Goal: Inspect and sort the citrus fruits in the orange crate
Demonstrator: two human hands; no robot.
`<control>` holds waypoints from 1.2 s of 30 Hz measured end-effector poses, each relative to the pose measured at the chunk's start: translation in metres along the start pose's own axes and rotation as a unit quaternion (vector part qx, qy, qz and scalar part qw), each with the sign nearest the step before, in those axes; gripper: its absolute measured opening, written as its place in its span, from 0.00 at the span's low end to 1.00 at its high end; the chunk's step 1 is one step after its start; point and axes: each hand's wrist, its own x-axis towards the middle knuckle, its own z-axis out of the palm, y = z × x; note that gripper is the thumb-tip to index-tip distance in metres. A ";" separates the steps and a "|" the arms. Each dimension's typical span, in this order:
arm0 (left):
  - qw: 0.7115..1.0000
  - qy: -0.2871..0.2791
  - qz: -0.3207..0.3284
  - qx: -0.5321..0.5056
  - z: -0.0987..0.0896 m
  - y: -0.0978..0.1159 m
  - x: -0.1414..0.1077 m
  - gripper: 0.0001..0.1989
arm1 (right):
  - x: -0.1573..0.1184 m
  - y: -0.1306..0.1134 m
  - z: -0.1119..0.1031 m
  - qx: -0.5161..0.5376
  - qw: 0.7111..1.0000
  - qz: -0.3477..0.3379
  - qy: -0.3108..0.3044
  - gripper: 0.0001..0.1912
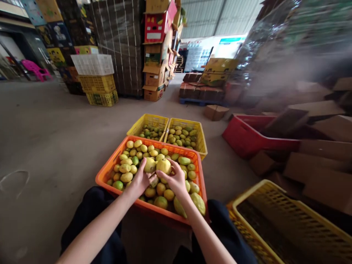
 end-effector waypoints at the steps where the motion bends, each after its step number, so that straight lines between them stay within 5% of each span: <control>1: 1.000 0.002 0.004 0.016 0.001 -0.007 0.003 0.19 | 0.004 -0.004 -0.007 0.014 1.000 0.009 0.008 0.34; 7: 0.986 0.027 0.029 0.160 0.001 -0.023 0.009 0.15 | 0.015 -0.024 -0.039 0.063 0.997 0.036 0.021 0.30; 10: 0.987 0.002 -0.048 0.155 0.007 -0.018 0.005 0.13 | 0.013 -0.030 -0.048 0.095 0.993 0.040 0.049 0.27; 14: 0.989 0.006 -0.128 0.072 0.020 -0.003 -0.001 0.23 | 0.004 -0.032 -0.047 0.143 0.986 0.066 0.061 0.25; 19: 0.992 0.053 -0.102 0.044 0.024 -0.002 0.001 0.31 | 0.000 -0.023 -0.031 0.104 0.992 0.061 0.024 0.30; 23: 0.991 0.059 -0.070 0.099 0.018 -0.011 0.005 0.27 | 0.001 -0.020 -0.026 0.085 0.994 0.062 0.029 0.31; 28: 0.992 0.023 0.021 0.120 0.015 -0.004 0.006 0.15 | 0.000 -0.021 -0.026 0.135 0.987 0.084 0.006 0.29; 36: 0.980 -0.039 0.074 0.179 0.020 0.009 0.002 0.27 | 0.002 -0.021 -0.020 0.193 0.978 0.073 -0.022 0.29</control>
